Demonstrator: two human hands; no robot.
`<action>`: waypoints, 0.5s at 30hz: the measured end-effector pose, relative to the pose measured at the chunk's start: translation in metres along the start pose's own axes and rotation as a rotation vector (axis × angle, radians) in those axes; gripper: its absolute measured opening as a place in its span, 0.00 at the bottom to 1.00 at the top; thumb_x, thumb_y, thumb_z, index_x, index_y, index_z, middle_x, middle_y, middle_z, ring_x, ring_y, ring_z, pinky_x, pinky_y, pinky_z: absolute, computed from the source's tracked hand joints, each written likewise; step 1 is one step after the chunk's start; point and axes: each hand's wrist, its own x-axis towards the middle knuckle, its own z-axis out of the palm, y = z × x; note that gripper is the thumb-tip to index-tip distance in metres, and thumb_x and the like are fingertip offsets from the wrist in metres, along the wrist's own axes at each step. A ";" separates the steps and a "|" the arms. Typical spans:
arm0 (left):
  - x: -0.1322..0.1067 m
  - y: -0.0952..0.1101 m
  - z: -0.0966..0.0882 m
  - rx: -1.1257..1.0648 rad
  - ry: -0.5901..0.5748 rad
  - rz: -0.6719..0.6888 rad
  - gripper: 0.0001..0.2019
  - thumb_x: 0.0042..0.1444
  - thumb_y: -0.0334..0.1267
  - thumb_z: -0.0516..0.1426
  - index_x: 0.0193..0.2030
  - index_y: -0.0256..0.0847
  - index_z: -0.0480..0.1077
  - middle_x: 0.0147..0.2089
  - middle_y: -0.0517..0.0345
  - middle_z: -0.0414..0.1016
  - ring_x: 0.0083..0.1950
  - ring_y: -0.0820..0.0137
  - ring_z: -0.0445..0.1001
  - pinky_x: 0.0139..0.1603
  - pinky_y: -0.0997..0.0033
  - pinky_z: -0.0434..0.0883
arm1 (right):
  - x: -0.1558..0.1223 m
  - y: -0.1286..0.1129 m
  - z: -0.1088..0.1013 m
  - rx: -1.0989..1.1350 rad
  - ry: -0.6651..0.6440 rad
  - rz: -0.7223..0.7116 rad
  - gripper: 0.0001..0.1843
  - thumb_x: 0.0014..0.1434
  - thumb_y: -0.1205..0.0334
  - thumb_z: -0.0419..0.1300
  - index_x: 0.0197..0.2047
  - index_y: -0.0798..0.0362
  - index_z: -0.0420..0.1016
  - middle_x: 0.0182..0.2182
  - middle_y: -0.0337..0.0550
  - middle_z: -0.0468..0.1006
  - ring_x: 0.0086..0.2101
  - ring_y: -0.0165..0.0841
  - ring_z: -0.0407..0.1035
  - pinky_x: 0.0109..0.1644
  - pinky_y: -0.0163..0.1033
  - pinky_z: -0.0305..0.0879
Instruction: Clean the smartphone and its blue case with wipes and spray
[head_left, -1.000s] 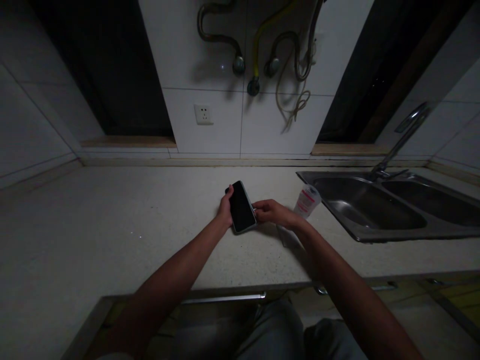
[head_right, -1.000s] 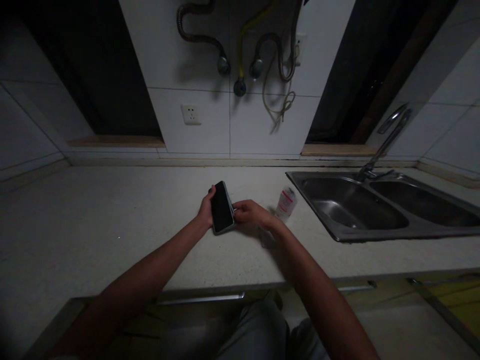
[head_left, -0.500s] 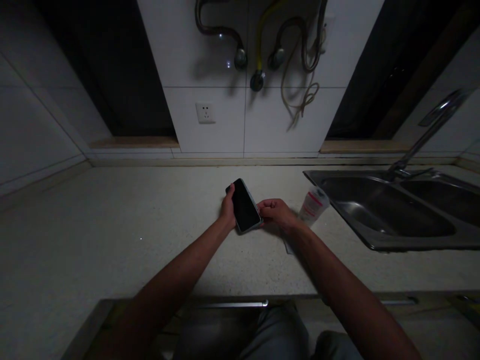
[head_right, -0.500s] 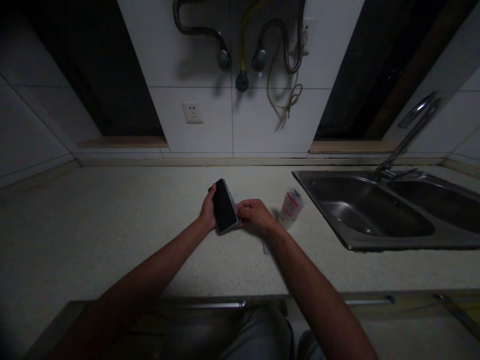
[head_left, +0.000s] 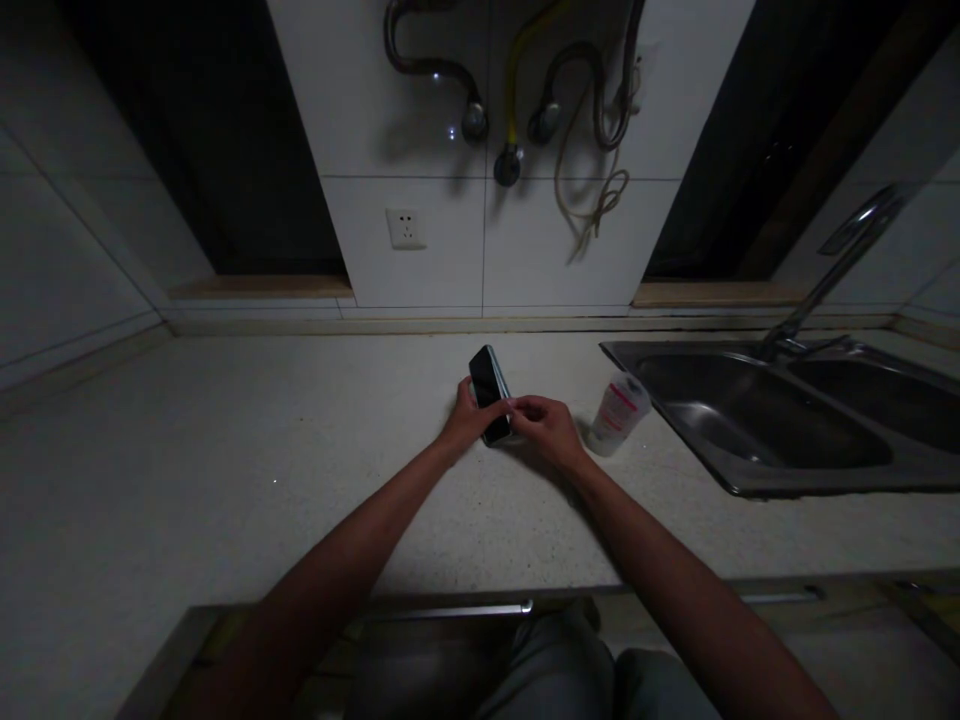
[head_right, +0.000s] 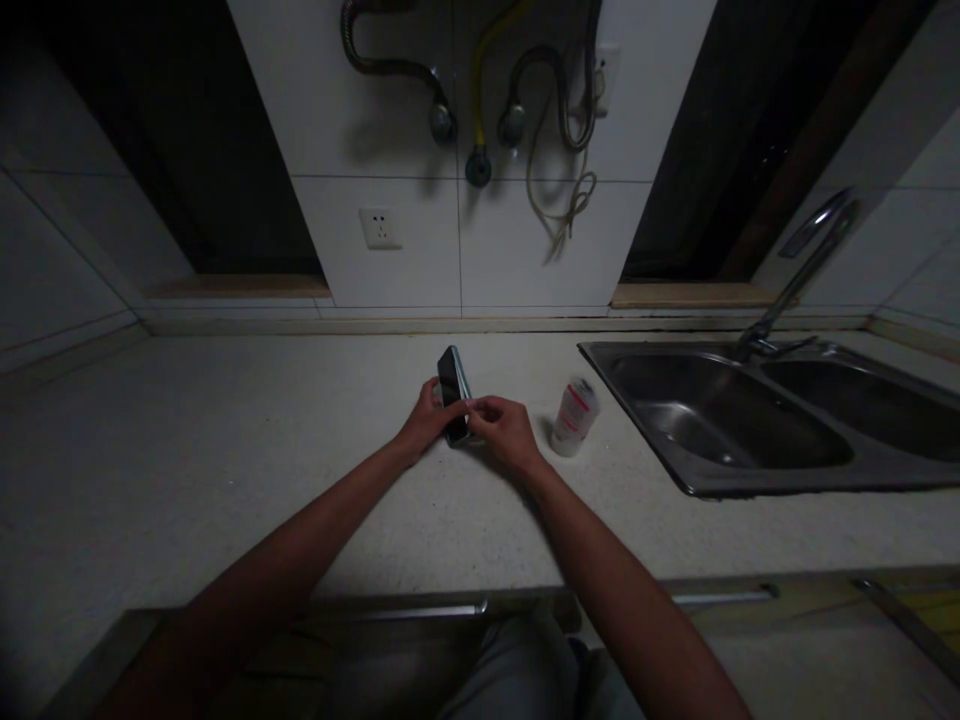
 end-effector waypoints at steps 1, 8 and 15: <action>0.000 0.000 0.000 0.012 0.002 0.028 0.47 0.33 0.31 0.74 0.62 0.46 0.62 0.45 0.54 0.75 0.47 0.63 0.75 0.52 0.66 0.70 | 0.000 0.000 0.000 -0.013 -0.009 -0.017 0.17 0.50 0.53 0.63 0.39 0.57 0.80 0.27 0.42 0.79 0.26 0.31 0.71 0.32 0.36 0.67; -0.002 0.005 -0.002 -0.058 -0.058 0.004 0.50 0.34 0.30 0.72 0.65 0.51 0.59 0.40 0.59 0.75 0.40 0.67 0.77 0.48 0.63 0.73 | -0.003 -0.002 -0.008 -0.215 -0.074 -0.226 0.18 0.56 0.53 0.60 0.45 0.54 0.81 0.32 0.43 0.82 0.29 0.33 0.73 0.36 0.37 0.69; -0.006 0.003 0.004 -0.192 -0.098 0.024 0.37 0.39 0.34 0.70 0.57 0.50 0.61 0.37 0.61 0.74 0.36 0.67 0.76 0.42 0.58 0.75 | -0.004 -0.008 -0.004 -0.174 0.024 -0.134 0.21 0.58 0.46 0.59 0.40 0.55 0.81 0.33 0.46 0.83 0.32 0.36 0.75 0.39 0.39 0.71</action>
